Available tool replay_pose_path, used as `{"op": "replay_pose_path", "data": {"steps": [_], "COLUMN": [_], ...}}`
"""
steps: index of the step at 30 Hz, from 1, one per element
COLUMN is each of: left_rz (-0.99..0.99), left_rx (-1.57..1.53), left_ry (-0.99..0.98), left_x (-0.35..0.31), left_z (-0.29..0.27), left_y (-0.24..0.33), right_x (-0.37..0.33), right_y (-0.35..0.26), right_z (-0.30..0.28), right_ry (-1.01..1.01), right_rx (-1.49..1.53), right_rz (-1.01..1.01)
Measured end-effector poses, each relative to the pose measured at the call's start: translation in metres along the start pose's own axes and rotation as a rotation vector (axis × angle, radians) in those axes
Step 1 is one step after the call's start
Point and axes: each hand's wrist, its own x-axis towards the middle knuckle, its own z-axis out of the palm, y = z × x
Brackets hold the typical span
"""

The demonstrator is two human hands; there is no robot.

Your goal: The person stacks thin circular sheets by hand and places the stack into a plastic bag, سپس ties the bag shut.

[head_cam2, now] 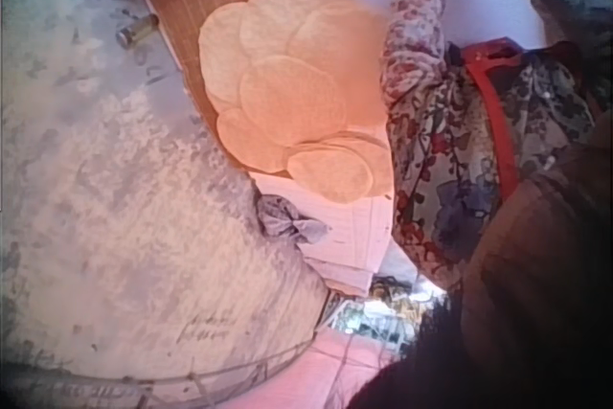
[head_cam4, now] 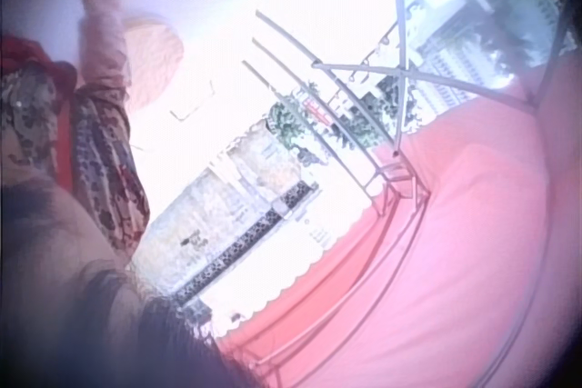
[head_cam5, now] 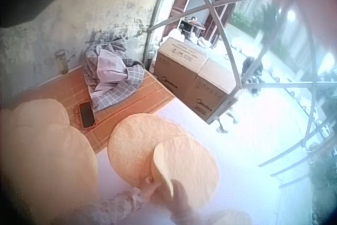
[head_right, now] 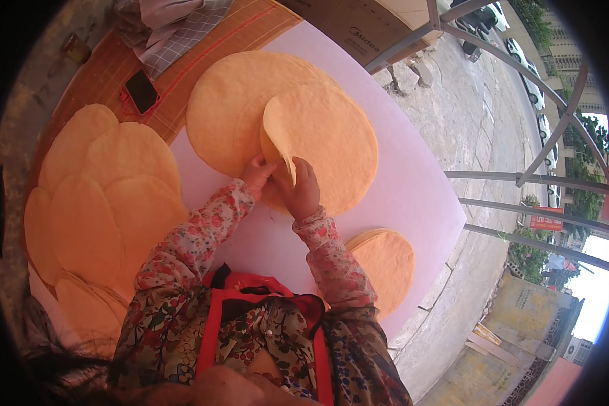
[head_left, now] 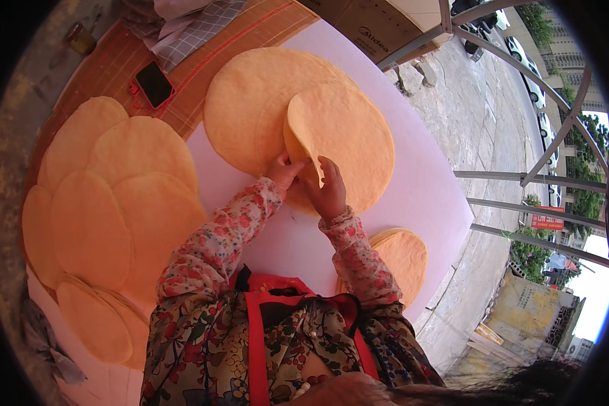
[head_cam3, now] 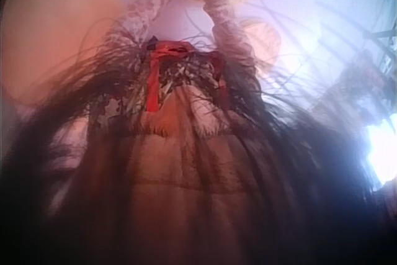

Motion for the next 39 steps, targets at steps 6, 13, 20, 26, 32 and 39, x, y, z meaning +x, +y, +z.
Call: {"op": "replay_pose_path", "data": {"steps": [6,13,20,26,32,39], "left_rz": [0.167,0.224,0.359,0.326,0.353,0.286], "left_rx": [0.265,0.362,0.593,0.892,0.616,0.535], "left_ry": [0.080,0.256,0.186,0.254,0.176,0.117], "left_x": [0.015,0.023,0.027,0.012,0.021,-0.006], "left_z": [-0.003,-0.018,-0.014,-0.003,-0.011,0.007], "left_y": [-0.020,-0.031,-0.039,-0.018,-0.031,-0.026], "right_x": [0.011,0.086,0.037,0.006,0.008,0.004], "right_y": [0.038,-0.045,-0.007,0.016,0.007,0.015], "right_z": [-0.020,-0.196,-0.056,0.002,-0.002,-0.004], "right_ry": [-0.086,0.108,-0.095,-0.170,-0.076,-0.052], "right_rx": [0.046,-0.319,-0.392,-0.346,-0.240,-0.124], "right_rz": [0.233,-0.182,-0.282,-0.171,-0.167,-0.355]}}
